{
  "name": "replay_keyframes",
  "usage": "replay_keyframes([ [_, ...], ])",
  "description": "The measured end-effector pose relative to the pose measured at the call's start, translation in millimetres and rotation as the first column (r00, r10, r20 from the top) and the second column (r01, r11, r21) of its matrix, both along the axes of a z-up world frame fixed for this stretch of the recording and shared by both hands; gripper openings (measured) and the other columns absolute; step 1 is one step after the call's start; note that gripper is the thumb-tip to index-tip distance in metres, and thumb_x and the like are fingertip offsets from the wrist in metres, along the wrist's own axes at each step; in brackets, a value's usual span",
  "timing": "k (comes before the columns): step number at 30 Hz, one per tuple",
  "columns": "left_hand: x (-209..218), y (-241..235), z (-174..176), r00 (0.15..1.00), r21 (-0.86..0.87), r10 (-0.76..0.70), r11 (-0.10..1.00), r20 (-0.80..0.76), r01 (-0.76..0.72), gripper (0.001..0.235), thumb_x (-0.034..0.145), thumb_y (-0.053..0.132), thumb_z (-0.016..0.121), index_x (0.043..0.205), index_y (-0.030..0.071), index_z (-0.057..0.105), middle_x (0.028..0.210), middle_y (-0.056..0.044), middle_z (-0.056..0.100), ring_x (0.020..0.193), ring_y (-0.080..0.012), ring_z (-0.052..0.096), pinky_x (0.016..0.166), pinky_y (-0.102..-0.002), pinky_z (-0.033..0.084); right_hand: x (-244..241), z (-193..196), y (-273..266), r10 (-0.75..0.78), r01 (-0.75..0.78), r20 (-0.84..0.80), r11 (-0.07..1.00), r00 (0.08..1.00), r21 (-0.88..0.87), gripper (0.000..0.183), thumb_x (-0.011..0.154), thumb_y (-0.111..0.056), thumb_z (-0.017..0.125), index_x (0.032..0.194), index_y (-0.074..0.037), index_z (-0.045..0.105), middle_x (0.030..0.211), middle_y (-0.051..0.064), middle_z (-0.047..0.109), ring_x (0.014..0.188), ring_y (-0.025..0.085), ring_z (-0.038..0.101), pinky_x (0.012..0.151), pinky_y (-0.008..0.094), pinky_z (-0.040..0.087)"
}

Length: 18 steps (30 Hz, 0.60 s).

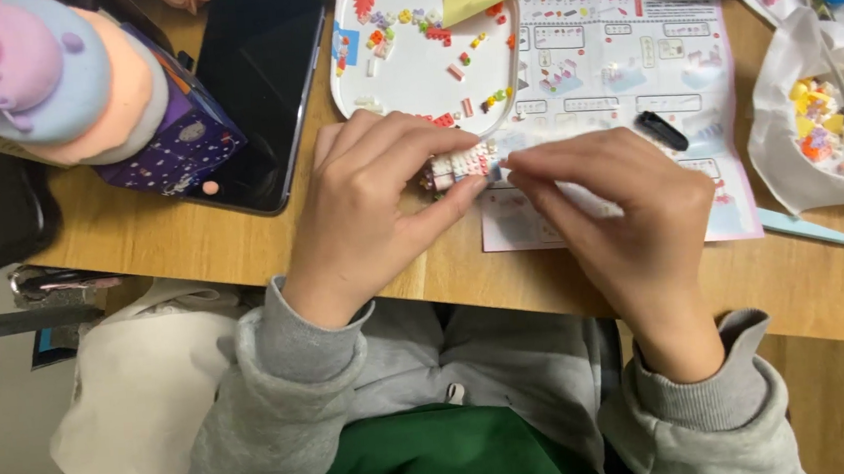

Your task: The person assembles a small multi-colored block structure by hand, following a printed instruction sheet. They then use tweezers to pick up and sort small yellow and white pieces from a paper bag onto a tray.

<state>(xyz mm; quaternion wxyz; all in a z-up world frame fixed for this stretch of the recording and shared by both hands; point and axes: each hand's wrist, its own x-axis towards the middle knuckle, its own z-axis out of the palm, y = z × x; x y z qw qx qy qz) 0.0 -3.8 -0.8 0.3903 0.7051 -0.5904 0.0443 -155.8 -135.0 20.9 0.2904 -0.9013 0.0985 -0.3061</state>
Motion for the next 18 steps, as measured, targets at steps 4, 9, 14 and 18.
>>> replay_keyframes([
  [4,1,0,-3,1.000,0.001,0.015,1.000,-0.026,-0.015,0.022,0.090,0.025,0.076,0.107,0.013,0.070,0.099,-0.001,0.068,0.094,-0.0206,0.060,0.082,-0.035,0.039,5,-8,6,0.009,-0.001,0.051,0.987,0.999,-0.162,0.012,0.092,0.009,0.078,0.100,0.001,0.073,0.097,0.012,0.073,0.085,0.024,0.066,0.077,0.032,0.051],
  [9,2,1,-7,1.000,-0.005,0.024,1.000,-0.018,-0.024,0.023,0.089,0.027,0.077,0.108,0.014,0.071,0.100,-0.002,0.069,0.095,-0.0212,0.060,0.080,-0.035,0.040,5,-13,6,0.002,0.027,0.099,0.956,0.995,-0.291,0.011,0.095,0.009,0.077,0.102,0.002,0.073,0.098,0.014,0.072,0.082,0.028,0.065,0.075,0.035,0.053],
  [14,1,1,-7,0.999,-0.002,0.021,1.000,-0.042,-0.021,0.023,0.089,0.027,0.077,0.108,0.015,0.071,0.100,-0.001,0.069,0.093,-0.0202,0.059,0.080,-0.035,0.039,5,-12,5,0.020,-0.001,0.057,0.950,0.998,-0.312,0.011,0.098,0.008,0.071,0.106,0.000,0.072,0.100,0.013,0.071,0.082,0.029,0.062,0.073,0.035,0.050],
  [18,1,2,-7,0.999,0.009,0.018,1.000,-0.044,-0.018,0.024,0.088,0.026,0.078,0.108,0.015,0.071,0.101,-0.002,0.069,0.094,-0.0206,0.060,0.081,-0.035,0.040,6,-13,7,0.029,-0.011,0.058,0.956,0.998,-0.294,0.010,0.098,0.007,0.070,0.105,0.001,0.072,0.099,0.013,0.071,0.082,0.029,0.062,0.075,0.035,0.051],
])
